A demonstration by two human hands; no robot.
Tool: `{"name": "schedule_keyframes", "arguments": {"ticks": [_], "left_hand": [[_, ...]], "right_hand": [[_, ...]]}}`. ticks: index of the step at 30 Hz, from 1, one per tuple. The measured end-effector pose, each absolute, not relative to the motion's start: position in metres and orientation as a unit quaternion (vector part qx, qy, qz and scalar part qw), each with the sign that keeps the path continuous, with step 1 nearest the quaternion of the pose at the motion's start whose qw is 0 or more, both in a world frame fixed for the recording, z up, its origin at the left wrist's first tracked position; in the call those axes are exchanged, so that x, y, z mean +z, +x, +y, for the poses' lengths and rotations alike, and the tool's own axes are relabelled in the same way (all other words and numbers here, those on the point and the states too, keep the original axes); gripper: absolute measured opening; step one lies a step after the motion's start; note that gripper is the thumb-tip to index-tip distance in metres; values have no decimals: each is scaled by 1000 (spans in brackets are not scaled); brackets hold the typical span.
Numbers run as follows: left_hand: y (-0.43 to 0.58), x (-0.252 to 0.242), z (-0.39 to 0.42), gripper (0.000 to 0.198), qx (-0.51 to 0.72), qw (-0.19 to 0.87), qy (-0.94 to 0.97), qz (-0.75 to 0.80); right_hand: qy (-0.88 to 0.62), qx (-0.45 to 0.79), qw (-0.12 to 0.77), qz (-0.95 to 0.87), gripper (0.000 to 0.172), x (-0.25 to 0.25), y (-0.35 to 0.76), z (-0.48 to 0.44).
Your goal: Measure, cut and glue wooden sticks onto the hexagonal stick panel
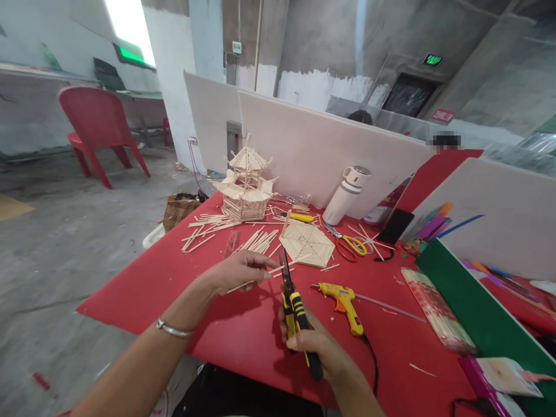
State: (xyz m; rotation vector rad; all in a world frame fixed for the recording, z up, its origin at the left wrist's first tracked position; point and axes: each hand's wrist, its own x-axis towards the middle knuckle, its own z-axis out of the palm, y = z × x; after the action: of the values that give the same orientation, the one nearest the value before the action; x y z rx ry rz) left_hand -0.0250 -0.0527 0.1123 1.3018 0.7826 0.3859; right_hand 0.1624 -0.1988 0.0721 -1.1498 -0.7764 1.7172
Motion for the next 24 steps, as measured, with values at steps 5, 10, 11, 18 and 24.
{"name": "schedule_keyframes", "arguments": {"ticks": [5,10,11,18,24], "left_hand": [[-26,114,-53,44,165,701,596,356],[-25,115,-53,43,162,697,597,363],[-25,115,-53,43,161,696,597,365],[-23,119,-55,41,157,693,598,370],[-23,117,-54,39,153,691,598,375]], "right_hand": [[-469,697,435,-324,48,71,165,-199],[-476,693,430,-328,47,72,165,-200],[-477,692,431,-329,48,73,165,-200],[-475,690,428,-338,49,72,166,-200],[-472,694,425,-338,50,69,167,-200]]}}
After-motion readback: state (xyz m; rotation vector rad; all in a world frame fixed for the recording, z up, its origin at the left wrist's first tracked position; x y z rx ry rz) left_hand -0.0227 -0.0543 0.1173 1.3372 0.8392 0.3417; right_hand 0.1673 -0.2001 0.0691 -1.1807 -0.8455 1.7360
